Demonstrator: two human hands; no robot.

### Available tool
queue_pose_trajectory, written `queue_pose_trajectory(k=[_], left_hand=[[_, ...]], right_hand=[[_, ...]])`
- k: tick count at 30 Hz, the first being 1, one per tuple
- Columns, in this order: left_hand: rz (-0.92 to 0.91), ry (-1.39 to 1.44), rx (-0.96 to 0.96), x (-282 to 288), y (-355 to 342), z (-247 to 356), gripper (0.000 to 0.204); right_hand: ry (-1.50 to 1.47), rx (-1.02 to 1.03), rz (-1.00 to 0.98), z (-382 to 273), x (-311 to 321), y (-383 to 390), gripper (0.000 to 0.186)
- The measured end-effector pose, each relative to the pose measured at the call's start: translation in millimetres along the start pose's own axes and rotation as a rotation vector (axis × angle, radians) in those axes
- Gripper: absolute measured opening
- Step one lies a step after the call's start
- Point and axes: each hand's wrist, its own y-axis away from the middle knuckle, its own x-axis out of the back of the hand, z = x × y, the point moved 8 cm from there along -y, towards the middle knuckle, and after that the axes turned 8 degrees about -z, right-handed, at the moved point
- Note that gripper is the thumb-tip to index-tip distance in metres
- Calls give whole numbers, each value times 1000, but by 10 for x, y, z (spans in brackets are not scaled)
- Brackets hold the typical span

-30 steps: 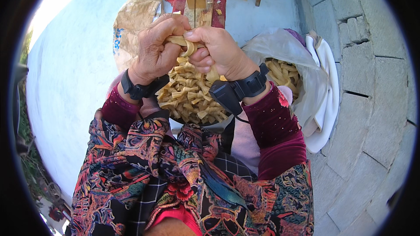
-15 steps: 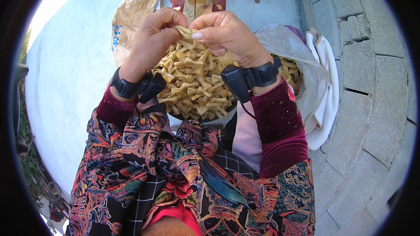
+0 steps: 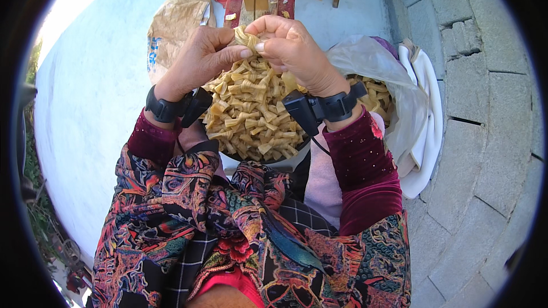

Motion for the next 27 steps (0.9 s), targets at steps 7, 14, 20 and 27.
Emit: queue_pose_trajectory(k=[7,14,20,27], left_hand=[[-239,1153,-125,-73,89,-12,36],[-88,-34,10,181,74,-45,47],[-184,-475,-80,-189,45,155,34],[-322,-99,-73,-53,17,-101,31]], right_hand=[[334,128,81,-382,148,198,18],[528,107,156,-289,251,212,18],[720,94,73,-199,81,105,17],[776,80,132,-271,204,152,18]])
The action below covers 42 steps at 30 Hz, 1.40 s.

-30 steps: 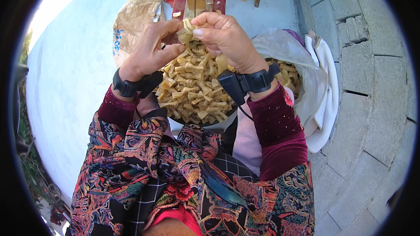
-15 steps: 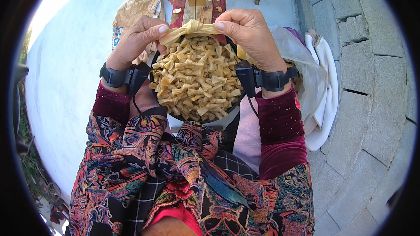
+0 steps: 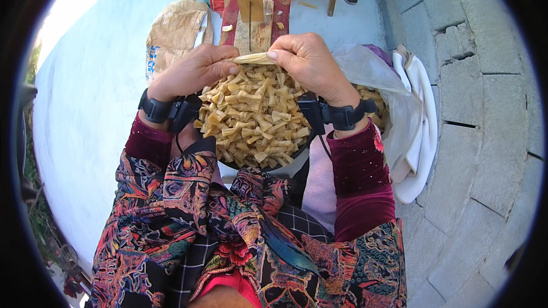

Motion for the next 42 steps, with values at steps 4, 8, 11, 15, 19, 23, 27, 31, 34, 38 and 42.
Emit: queue_pose_trajectory(k=[4,8,11,15,19,23,27,31,34,38,42], left_hand=[[471,-189,199,331,-79,-266,22],[629,-272,225,465,-157,-360,22],[676,-281,236,495,-147,-386,22],[728,-249,234,486,-104,-408,23],[729,-259,246,459,-134,-467,23],[689,-283,252,441,-170,-472,25],[526,-341,401,359,-76,-392,32],[421,-156,326,101,-13,-129,41],[479,556,160,-172,-108,-69,45],[663,1262,4,-99,-49,-186,38],[653,1544,-470,379,101,-3,35]], right_hand=[[79,42,249,99,112,-285,18],[126,68,428,180,167,-459,17],[125,61,455,192,163,-495,17],[125,97,486,136,161,-493,17],[156,57,496,201,134,-529,18],[360,-42,399,320,86,-601,18],[659,-171,376,334,139,-547,23],[-458,-89,124,354,-144,-422,27],[-1036,-221,-186,216,-699,-311,24],[-1129,-199,-221,-6,-835,-278,22],[-1059,-136,-386,-211,-861,-207,22]])
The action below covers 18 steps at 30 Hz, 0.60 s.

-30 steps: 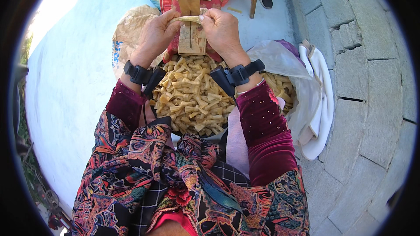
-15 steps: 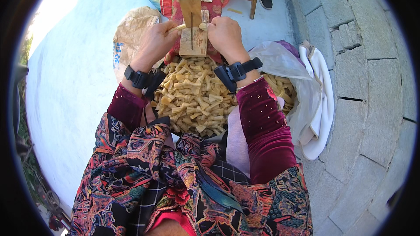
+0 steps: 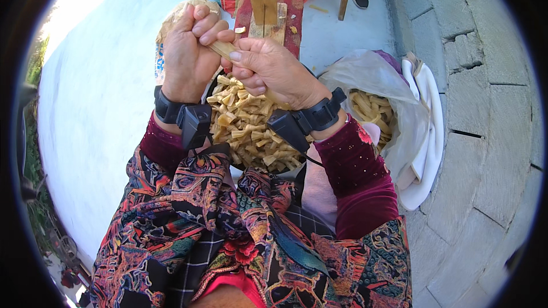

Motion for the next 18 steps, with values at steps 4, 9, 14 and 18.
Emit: queue_pose_trajectory(k=[4,9,14,18], left_hand=[[50,-337,-234,-30,41,377,36],[-142,-1359,-662,-460,315,203,38],[-130,-1305,-400,-430,283,-181,29],[31,-1076,100,-77,188,-368,29]], right_hand=[[-23,-59,94,29,24,42,23],[-234,233,-75,-189,-127,75,23],[977,413,403,-470,2,291,24],[1148,439,518,-440,75,238,21]])
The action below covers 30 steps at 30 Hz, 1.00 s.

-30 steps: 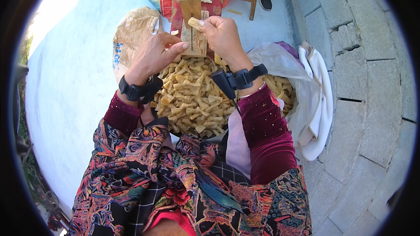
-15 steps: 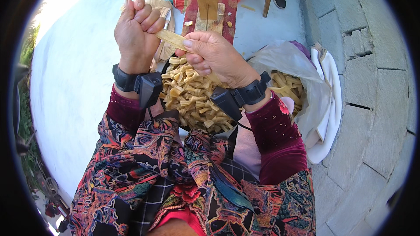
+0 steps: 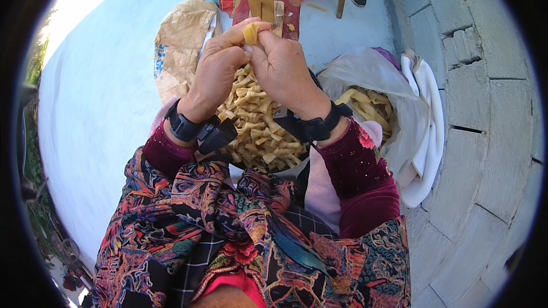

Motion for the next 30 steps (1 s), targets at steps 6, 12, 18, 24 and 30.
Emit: queue_pose_trajectory(k=[6,12,18,24,30], left_hand=[[125,-526,-371,123,-5,284,12],[27,-541,-515,16,92,403,4],[-11,-63,48,117,-37,-70,10],[-182,-213,78,104,-88,-50,12],[37,-623,-118,144,-41,178,4]], right_hand=[[-1043,-573,-217,422,-226,184,14],[-1092,-600,-499,276,-246,195,10],[-235,-200,-191,161,124,11,13],[-974,-339,-406,309,-48,132,17],[-1538,-133,-411,240,-92,122,18]])
